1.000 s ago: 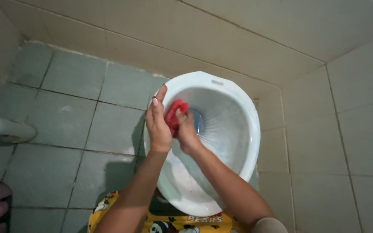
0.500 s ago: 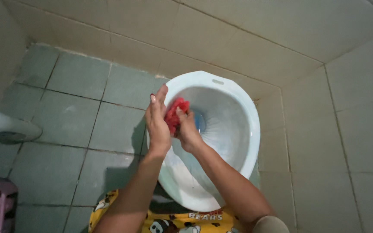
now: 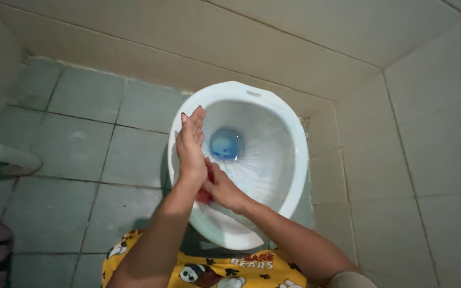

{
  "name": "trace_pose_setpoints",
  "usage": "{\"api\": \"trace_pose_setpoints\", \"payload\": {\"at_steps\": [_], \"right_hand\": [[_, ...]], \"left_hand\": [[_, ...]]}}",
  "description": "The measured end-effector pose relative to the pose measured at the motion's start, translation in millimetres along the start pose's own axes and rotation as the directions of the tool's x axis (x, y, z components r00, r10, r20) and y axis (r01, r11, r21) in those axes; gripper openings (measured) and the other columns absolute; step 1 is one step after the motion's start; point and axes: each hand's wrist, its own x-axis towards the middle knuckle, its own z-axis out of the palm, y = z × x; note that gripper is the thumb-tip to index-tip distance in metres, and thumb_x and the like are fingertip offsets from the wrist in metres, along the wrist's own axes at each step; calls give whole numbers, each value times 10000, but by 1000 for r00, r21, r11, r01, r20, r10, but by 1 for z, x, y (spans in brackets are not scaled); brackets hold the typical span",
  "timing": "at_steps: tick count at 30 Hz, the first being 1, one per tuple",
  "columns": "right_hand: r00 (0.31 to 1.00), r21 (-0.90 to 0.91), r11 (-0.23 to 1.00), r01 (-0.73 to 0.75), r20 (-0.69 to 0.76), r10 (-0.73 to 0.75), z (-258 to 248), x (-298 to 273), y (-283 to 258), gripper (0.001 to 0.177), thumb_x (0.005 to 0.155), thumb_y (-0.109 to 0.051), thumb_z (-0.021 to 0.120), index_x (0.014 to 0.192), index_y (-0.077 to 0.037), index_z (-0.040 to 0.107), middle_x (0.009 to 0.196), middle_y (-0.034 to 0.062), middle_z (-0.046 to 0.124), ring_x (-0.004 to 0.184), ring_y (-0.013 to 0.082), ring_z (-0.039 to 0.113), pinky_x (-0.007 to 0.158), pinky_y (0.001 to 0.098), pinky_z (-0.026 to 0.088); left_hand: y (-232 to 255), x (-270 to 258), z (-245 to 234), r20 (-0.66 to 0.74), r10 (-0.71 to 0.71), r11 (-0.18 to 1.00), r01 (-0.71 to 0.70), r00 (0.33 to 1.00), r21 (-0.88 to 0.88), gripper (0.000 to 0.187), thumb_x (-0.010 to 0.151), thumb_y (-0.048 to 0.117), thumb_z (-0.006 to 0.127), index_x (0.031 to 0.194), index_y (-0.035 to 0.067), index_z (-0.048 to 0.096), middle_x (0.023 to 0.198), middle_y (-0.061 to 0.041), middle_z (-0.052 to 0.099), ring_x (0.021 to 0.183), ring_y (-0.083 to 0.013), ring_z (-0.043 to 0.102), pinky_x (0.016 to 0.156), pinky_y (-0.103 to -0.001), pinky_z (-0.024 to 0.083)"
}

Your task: The person scrubs the inside of a white toilet bowl using a red sponge. They repeatedly rub the inner walls and rim with the sponge while blue cleaning liquid is visible in the water.

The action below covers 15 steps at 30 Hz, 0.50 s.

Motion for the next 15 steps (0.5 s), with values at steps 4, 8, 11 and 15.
{"api": "trace_pose_setpoints", "payload": {"at_steps": [4, 8, 11, 15], "right_hand": [[994, -497, 865, -76, 29, 104, -20, -33, 9, 752, 920, -440, 618, 1543, -93, 378, 1223, 200, 564, 1052, 332, 654, 900, 404, 539], [987, -743, 667, -48, 66, 145, -41, -56, 13, 900, 837, -511, 646, 1609, -193, 311, 1279, 221, 534, 1081, 392, 628, 977, 438, 515], [983, -850, 527, -12, 87, 163, -59, -65, 13, 884, 802, -519, 658, 1602, -294, 355, 1253, 226, 563, 1083, 390, 614, 973, 453, 500], [986, -908, 419, 11, 78, 144, -77, -75, 9, 794, 776, -529, 690, 1518, -336, 483, 1263, 207, 571, 1175, 372, 563, 973, 484, 442]], "left_hand": [[-16, 0, 9, 19, -82, 993, 83, 996, -80, 787, 1016, 605, 281, 1505, 25, 488, 1599, -155, 472, 1523, -303, 373, 1238, -478, 194], [-31, -5, 19, 35, -130, 989, 132, 991, -64, 785, 1011, 598, 282, 1514, 28, 479, 1606, -147, 454, 1525, -312, 347, 1229, -473, 186], [-41, -7, 26, 39, -153, 987, 155, 987, -47, 780, 1007, 592, 284, 1522, 36, 470, 1608, -150, 451, 1518, -323, 340, 1225, -473, 188], [-60, -9, 39, 41, -202, 977, 204, 979, -61, 783, 1013, 607, 302, 1521, 32, 461, 1609, -155, 452, 1521, -326, 354, 1237, -473, 201]]}}
